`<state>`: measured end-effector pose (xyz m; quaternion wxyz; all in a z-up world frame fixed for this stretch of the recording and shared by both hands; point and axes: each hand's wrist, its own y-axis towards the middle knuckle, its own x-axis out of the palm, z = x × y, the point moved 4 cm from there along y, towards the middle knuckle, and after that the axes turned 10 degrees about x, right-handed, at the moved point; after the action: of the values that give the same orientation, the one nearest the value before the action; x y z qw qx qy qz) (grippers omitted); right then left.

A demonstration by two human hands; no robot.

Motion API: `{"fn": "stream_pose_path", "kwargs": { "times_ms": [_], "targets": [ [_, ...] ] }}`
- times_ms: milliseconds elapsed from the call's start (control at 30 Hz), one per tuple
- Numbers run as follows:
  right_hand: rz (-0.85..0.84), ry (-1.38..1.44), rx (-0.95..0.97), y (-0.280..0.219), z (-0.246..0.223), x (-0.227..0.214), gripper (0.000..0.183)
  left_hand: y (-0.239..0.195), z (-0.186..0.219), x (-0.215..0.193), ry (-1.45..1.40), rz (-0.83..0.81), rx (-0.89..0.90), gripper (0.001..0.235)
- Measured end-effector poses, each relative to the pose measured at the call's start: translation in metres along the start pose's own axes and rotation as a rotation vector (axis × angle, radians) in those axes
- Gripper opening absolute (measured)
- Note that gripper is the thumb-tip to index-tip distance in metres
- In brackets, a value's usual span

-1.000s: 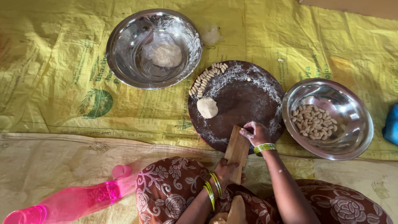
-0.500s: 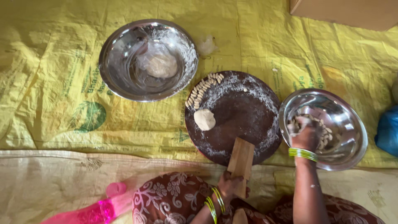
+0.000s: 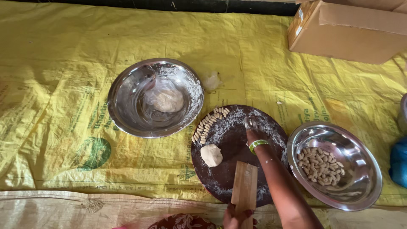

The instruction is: The person sits on the floor and rolls small pieces of dough into balls. They then press each ball onto a wooden ridged tool to create a patterned shape and place the finished pieces into a metal bowl.

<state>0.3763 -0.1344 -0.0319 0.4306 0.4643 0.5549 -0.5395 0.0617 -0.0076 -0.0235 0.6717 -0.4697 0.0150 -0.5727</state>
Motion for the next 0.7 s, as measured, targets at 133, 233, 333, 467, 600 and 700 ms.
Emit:
{"fn": "stream_pose_path", "kwargs": {
  "times_ms": [133,233,333,467,600,700],
  "targets": [
    [-0.132,-0.105,-0.052,0.011,0.002,0.007,0.058,0.011,-0.003,0.001,0.003,-0.037,0.026,0.06],
    [-0.131,-0.123,-0.004,-0.004,0.003,0.008,0.027,0.02,-0.014,-0.003,0.006,-0.061,0.051,0.057],
    [0.081,0.007,-0.013,-0.039,0.006,0.004,0.029,0.023,-0.031,-0.01,0.004,-0.086,0.073,0.054],
    [0.214,0.392,0.118,-0.085,0.032,0.005,0.024,0.027,-0.032,-0.019,0.035,-0.167,0.158,0.05],
    [0.123,0.83,0.183,-0.133,0.072,0.02,0.016,0.014,-0.035,-0.013,-0.023,-0.152,0.102,0.05],
    [-0.177,1.229,0.349,-0.166,0.089,0.037,0.022,0.002,-0.025,-0.009,-0.008,-0.129,0.022,0.051]
  ]
}}
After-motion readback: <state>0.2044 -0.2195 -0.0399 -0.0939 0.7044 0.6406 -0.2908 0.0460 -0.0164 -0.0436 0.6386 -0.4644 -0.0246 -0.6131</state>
